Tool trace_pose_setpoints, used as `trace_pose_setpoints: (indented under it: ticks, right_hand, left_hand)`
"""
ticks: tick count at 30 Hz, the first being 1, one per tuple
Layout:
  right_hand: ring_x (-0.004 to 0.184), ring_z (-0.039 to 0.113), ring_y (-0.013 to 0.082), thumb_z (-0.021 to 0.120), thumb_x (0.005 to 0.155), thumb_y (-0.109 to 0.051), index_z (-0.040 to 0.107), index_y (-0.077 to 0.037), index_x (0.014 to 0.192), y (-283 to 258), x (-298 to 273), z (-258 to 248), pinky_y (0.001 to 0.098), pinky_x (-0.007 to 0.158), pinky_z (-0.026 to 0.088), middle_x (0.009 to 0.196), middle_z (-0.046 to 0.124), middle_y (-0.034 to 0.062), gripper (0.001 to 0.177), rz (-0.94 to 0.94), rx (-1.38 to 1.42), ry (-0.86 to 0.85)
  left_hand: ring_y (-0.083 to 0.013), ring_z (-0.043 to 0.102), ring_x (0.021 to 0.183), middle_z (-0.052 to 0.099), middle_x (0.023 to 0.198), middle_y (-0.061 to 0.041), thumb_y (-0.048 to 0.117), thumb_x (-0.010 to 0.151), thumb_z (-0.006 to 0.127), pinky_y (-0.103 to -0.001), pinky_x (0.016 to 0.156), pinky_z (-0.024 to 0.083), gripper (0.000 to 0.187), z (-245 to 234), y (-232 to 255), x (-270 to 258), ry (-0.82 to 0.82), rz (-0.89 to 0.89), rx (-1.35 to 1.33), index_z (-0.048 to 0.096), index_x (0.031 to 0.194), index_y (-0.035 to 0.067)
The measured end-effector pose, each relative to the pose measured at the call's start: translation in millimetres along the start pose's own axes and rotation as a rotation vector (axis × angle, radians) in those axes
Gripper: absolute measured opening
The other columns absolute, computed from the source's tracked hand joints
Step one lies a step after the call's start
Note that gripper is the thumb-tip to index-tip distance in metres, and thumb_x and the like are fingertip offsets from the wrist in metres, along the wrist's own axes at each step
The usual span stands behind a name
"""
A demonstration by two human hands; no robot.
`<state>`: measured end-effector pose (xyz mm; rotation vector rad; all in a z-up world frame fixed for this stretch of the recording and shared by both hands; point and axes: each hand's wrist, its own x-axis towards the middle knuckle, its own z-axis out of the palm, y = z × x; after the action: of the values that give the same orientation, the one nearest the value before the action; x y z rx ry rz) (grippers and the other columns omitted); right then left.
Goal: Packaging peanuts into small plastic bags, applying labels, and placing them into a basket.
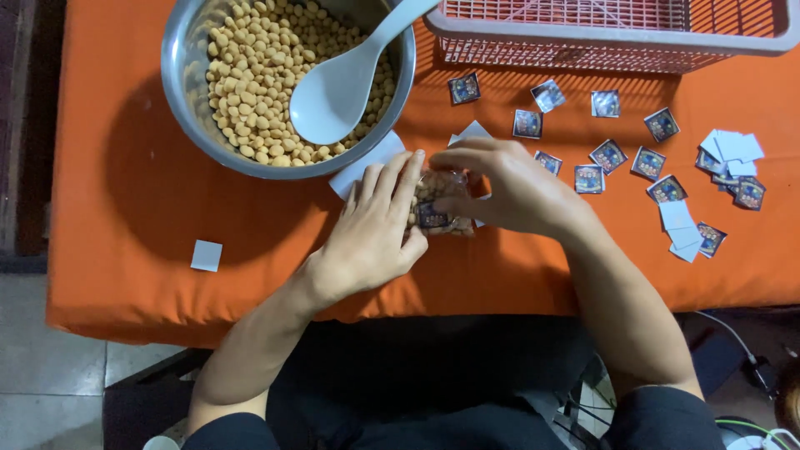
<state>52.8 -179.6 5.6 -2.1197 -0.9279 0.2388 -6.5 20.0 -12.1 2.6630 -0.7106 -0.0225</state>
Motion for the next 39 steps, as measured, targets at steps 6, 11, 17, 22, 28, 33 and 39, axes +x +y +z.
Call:
trace_pose_setpoints:
  ticks: [6, 11, 17, 22, 28, 33, 39]
  right_hand:
    - [0.086, 0.058, 0.029, 0.075, 0.069, -0.014, 0.053, -0.005, 0.121, -16.9, 1.9, 1.4, 0.0397, 0.072, 0.05, 0.092, 0.061, 0.0113, 0.057, 0.118, -0.009, -0.049]
    - [0.09, 0.06, 0.0302, 0.076, 0.066, -0.012, 0.049, -0.008, 0.127, -25.2, 2.9, -0.4, 0.0419, 0.08, 0.049, 0.092, 0.06, 0.0112, 0.067, 0.169, 0.094, -0.071]
    - [0.081, 0.059, 0.0336, 0.078, 0.065, -0.015, 0.039, -0.013, 0.136, -28.4, 0.5, 4.6, 0.046, 0.073, 0.049, 0.081, 0.058, 0.015, 0.081, 0.184, 0.099, -0.12]
    - [0.068, 0.057, 0.0294, 0.077, 0.066, -0.014, 0.034, -0.021, 0.14, -40.6, 1.3, -2.8, 0.0393, 0.068, 0.048, 0.063, 0.052, 0.0104, 0.086, 0.158, 0.051, -0.044]
    - [0.076, 0.063, 0.0304, 0.08, 0.059, -0.016, 0.042, -0.025, 0.135, -30.5, 4.3, -48.7, 0.0429, 0.071, 0.048, 0.07, 0.063, 0.0138, 0.086, 0.144, 0.046, 0.016]
    - [0.053, 0.036, 0.0165, 0.077, 0.073, 0.001, 0.044, -0.002, 0.144, -3.3, 29.6, -138.5, 0.0326, 0.048, 0.03, 0.062, 0.048, 0.0043, 0.078, -0.116, -0.503, 0.181]
    - [0.062, 0.064, 0.0132, 0.074, 0.077, -0.004, 0.07, -0.009, 0.094, 37.1, 132.0, -150.7, 0.0291, 0.05, 0.055, 0.077, 0.067, 0.0087, 0.018, 0.363, -0.222, 0.149]
  left_hand:
    - [-0.0338, 0.033, 0.109, 0.037, 0.118, -0.02, 0.005, 0.065, 0.058, -0.043, 0.092, 0.032, 0.095, -8.5, 1.0, 2.9, -0.057, -0.037, -0.336, 0.007, 0.144, -0.001]
    - [-0.0412, 0.042, 0.108, 0.039, 0.115, -0.023, -0.008, 0.062, 0.056, -0.05, 0.09, 0.038, 0.1, -17.7, 5.9, 2.8, -0.046, -0.075, -0.568, 0.005, 0.147, 0.01]
    - [-0.0301, 0.045, 0.107, 0.037, 0.118, -0.014, -0.012, 0.063, 0.056, -0.045, 0.092, 0.042, 0.101, -15.6, 5.5, -0.1, 0.049, -0.07, -0.681, 0.01, 0.147, 0.019]
    - [-0.0316, 0.053, 0.104, 0.035, 0.122, -0.018, -0.009, 0.065, 0.058, -0.04, 0.091, 0.048, 0.096, -21.1, 8.9, 2.2, 0.097, -0.105, -0.727, 0.014, 0.145, 0.02]
    - [-0.029, 0.051, 0.111, 0.036, 0.124, -0.017, 0.004, 0.072, 0.063, -0.037, 0.092, 0.046, 0.084, -20.2, 3.9, 1.4, 0.117, -0.161, -0.865, 0.019, 0.143, 0.016]
    - [-0.0208, 0.056, 0.095, 0.04, 0.118, -0.013, 0.015, 0.081, 0.06, -0.034, 0.086, 0.049, 0.068, -1.0, 0.3, 1.6, 0.276, -0.018, -0.692, 0.024, 0.139, 0.011]
    - [-0.0222, 0.055, 0.091, 0.037, 0.124, -0.016, 0.005, 0.075, 0.059, -0.035, 0.093, 0.042, 0.07, -1.7, 8.2, 2.1, 0.282, -0.027, -0.643, 0.026, 0.137, 0.007]
